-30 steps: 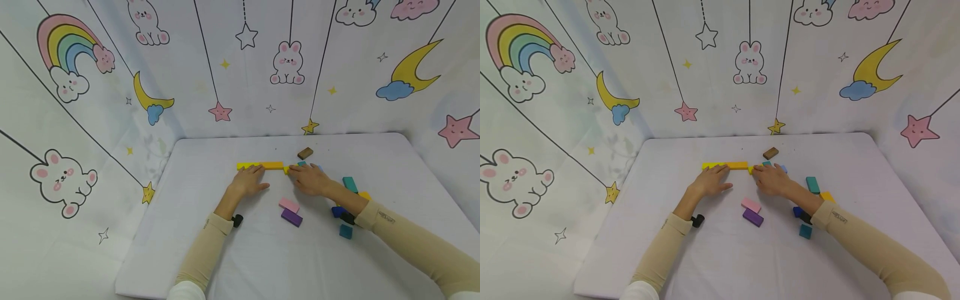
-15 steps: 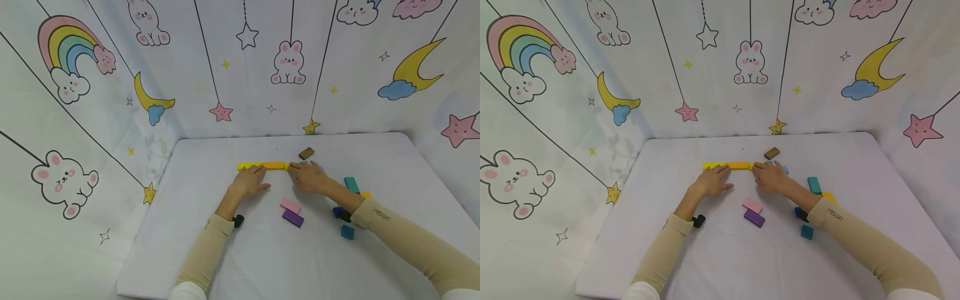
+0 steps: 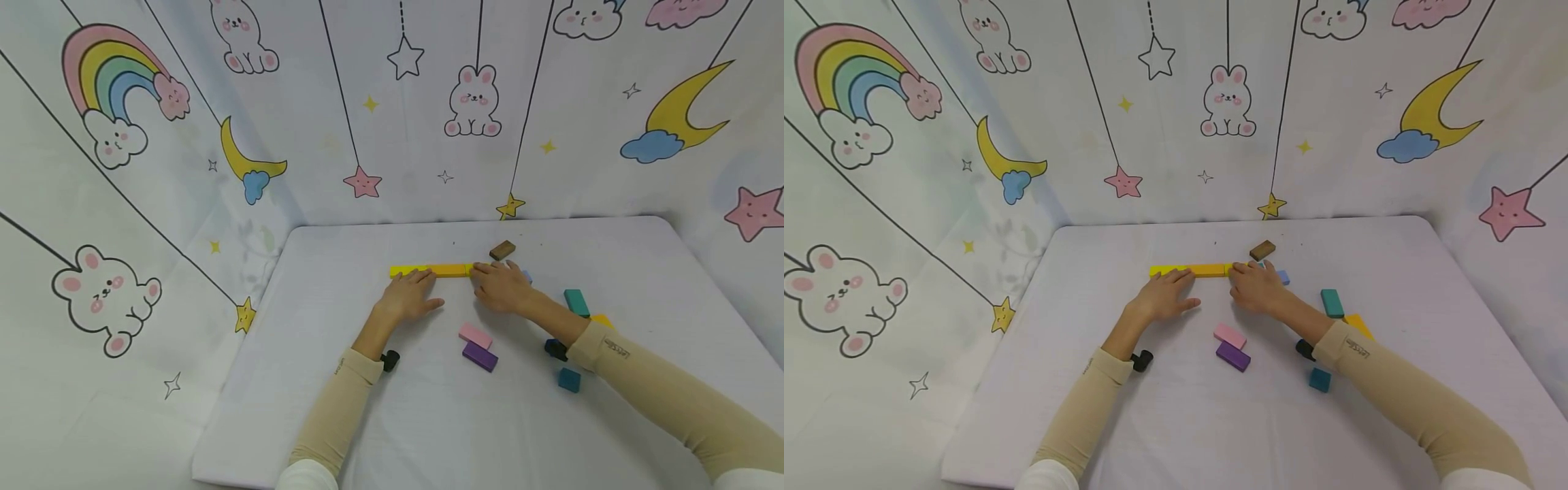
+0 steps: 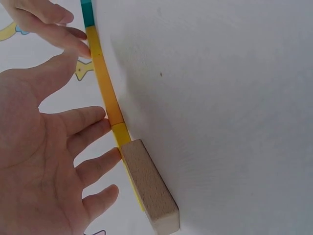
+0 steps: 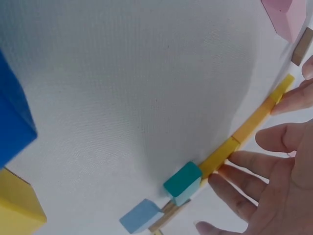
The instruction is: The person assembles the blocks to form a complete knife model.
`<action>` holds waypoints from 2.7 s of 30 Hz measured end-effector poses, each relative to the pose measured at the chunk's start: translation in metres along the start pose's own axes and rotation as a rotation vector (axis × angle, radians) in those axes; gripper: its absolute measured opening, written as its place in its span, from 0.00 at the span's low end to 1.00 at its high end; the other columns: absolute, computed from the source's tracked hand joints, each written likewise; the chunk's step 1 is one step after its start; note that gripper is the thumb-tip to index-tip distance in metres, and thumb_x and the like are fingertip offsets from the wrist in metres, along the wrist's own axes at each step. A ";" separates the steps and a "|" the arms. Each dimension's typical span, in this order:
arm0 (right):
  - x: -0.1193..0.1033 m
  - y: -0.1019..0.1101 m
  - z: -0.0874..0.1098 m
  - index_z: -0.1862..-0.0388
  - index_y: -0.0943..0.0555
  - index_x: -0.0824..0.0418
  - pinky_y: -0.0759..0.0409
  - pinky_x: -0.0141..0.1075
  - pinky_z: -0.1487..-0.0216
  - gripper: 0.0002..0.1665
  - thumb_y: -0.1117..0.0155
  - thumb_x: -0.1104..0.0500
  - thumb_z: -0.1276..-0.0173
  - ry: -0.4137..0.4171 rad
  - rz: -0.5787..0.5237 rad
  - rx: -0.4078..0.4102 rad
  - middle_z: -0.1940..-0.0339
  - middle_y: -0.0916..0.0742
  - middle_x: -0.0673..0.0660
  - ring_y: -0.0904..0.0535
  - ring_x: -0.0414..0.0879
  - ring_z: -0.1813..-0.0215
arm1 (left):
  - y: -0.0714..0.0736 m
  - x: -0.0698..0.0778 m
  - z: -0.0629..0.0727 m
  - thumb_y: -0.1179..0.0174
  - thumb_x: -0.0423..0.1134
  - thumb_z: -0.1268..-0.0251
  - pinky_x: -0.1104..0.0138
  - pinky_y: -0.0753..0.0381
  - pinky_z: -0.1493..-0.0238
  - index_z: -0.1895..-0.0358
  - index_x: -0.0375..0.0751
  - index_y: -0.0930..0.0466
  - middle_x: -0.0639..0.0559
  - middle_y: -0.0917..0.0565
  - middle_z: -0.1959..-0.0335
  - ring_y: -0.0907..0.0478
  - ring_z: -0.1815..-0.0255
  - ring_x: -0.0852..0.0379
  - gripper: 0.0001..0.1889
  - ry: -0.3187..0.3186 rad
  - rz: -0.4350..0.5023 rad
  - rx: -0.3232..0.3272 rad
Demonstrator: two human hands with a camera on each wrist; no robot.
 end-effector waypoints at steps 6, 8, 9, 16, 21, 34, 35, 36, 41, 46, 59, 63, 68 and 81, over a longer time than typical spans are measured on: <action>-0.001 0.002 0.001 0.23 0.29 0.67 0.43 0.71 0.24 0.30 0.49 0.55 0.19 -0.006 -0.022 -0.015 0.22 0.27 0.65 0.33 0.68 0.23 | 0.002 0.001 -0.001 0.49 0.66 0.22 0.50 0.49 0.16 0.17 0.48 0.41 0.52 0.40 0.16 0.44 0.16 0.49 0.40 0.000 0.004 0.001; 0.000 0.004 0.001 0.24 0.29 0.68 0.41 0.70 0.24 0.30 0.49 0.56 0.19 -0.002 -0.044 -0.010 0.22 0.27 0.66 0.33 0.68 0.23 | 0.001 0.001 -0.001 0.49 0.66 0.22 0.50 0.49 0.16 0.17 0.48 0.41 0.52 0.40 0.16 0.44 0.16 0.49 0.40 0.002 0.007 -0.001; 0.000 0.005 0.001 0.24 0.29 0.69 0.40 0.69 0.24 0.30 0.50 0.56 0.19 0.000 -0.063 -0.001 0.23 0.26 0.67 0.33 0.68 0.24 | 0.001 0.001 -0.001 0.49 0.66 0.22 0.50 0.49 0.16 0.17 0.48 0.41 0.52 0.40 0.16 0.44 0.16 0.49 0.40 0.003 0.007 -0.002; 0.020 0.021 0.004 0.30 0.23 0.71 0.20 0.59 0.35 0.25 0.48 0.61 0.21 -0.011 -0.226 0.125 0.31 0.19 0.69 0.19 0.62 0.38 | -0.002 0.001 -0.003 0.49 0.66 0.22 0.50 0.50 0.16 0.17 0.48 0.41 0.52 0.40 0.16 0.44 0.16 0.49 0.40 -0.002 0.016 -0.003; 0.040 0.030 0.004 0.31 0.24 0.73 0.20 0.59 0.38 0.25 0.50 0.63 0.21 -0.020 -0.257 0.158 0.32 0.20 0.71 0.19 0.64 0.39 | -0.001 0.000 -0.002 0.49 0.66 0.22 0.50 0.49 0.16 0.17 0.48 0.41 0.53 0.41 0.16 0.44 0.16 0.49 0.40 0.004 0.015 0.000; 0.070 0.020 -0.002 0.29 0.24 0.70 0.25 0.61 0.31 0.26 0.50 0.66 0.23 0.013 -0.235 0.127 0.29 0.21 0.68 0.25 0.65 0.29 | -0.001 0.000 -0.002 0.49 0.65 0.22 0.50 0.49 0.16 0.17 0.47 0.41 0.52 0.40 0.16 0.44 0.16 0.49 0.40 0.003 0.019 0.007; 0.070 0.019 -0.003 0.28 0.25 0.70 0.27 0.61 0.29 0.26 0.49 0.66 0.23 0.020 -0.220 0.121 0.28 0.21 0.69 0.26 0.65 0.28 | -0.001 0.000 -0.002 0.49 0.65 0.22 0.50 0.49 0.16 0.17 0.47 0.41 0.52 0.40 0.16 0.44 0.16 0.49 0.40 0.004 0.019 0.007; 0.070 0.018 -0.003 0.28 0.25 0.71 0.29 0.62 0.28 0.26 0.49 0.66 0.22 0.029 -0.200 0.115 0.28 0.22 0.69 0.28 0.66 0.26 | -0.001 0.000 -0.002 0.49 0.65 0.22 0.50 0.49 0.16 0.17 0.47 0.41 0.52 0.40 0.16 0.44 0.16 0.49 0.40 0.005 0.019 0.007; 0.070 0.015 -0.003 0.27 0.28 0.74 0.33 0.62 0.25 0.28 0.47 0.65 0.23 0.043 -0.135 0.079 0.26 0.25 0.72 0.33 0.69 0.24 | -0.002 -0.001 -0.003 0.49 0.66 0.22 0.51 0.49 0.16 0.17 0.46 0.41 0.51 0.40 0.16 0.44 0.16 0.49 0.40 0.010 0.019 0.002; 0.067 0.015 -0.003 0.28 0.28 0.76 0.33 0.62 0.25 0.28 0.46 0.67 0.25 0.083 -0.113 0.078 0.26 0.26 0.74 0.31 0.70 0.25 | -0.008 -0.006 -0.008 0.51 0.67 0.22 0.51 0.52 0.16 0.16 0.48 0.43 0.52 0.43 0.15 0.46 0.15 0.49 0.41 0.022 0.007 -0.025; 0.070 0.002 -0.003 0.23 0.34 0.76 0.28 0.63 0.29 0.33 0.45 0.67 0.26 0.062 -0.133 0.026 0.22 0.32 0.72 0.28 0.68 0.28 | 0.001 0.000 0.000 0.50 0.65 0.21 0.51 0.50 0.16 0.17 0.48 0.40 0.51 0.40 0.16 0.44 0.16 0.49 0.39 0.007 0.030 -0.011; 0.069 0.004 -0.003 0.25 0.33 0.76 0.28 0.63 0.29 0.34 0.43 0.67 0.27 0.081 -0.133 0.044 0.23 0.30 0.72 0.28 0.68 0.28 | 0.002 0.000 0.000 0.50 0.66 0.22 0.51 0.49 0.16 0.17 0.48 0.39 0.51 0.40 0.16 0.44 0.16 0.49 0.39 0.004 0.026 -0.003; 0.069 0.006 -0.005 0.25 0.31 0.75 0.29 0.64 0.28 0.33 0.42 0.68 0.28 0.083 -0.140 0.030 0.23 0.30 0.73 0.29 0.70 0.28 | 0.002 0.000 -0.001 0.50 0.66 0.22 0.50 0.49 0.16 0.17 0.49 0.39 0.51 0.39 0.17 0.43 0.17 0.49 0.39 0.010 0.029 -0.006; 0.074 0.004 -0.004 0.19 0.37 0.68 0.31 0.66 0.28 0.34 0.50 0.64 0.21 0.035 -0.181 -0.030 0.22 0.33 0.76 0.30 0.71 0.28 | 0.001 0.000 -0.003 0.50 0.67 0.22 0.50 0.49 0.16 0.17 0.49 0.39 0.52 0.39 0.17 0.43 0.17 0.50 0.39 0.004 0.012 -0.009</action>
Point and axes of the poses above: each hand's wrist, its own z-axis away from the middle knuckle, its own y-axis out of the back of the hand, x = y × z, the point moved 10 cm from there along -z, towards the middle knuckle
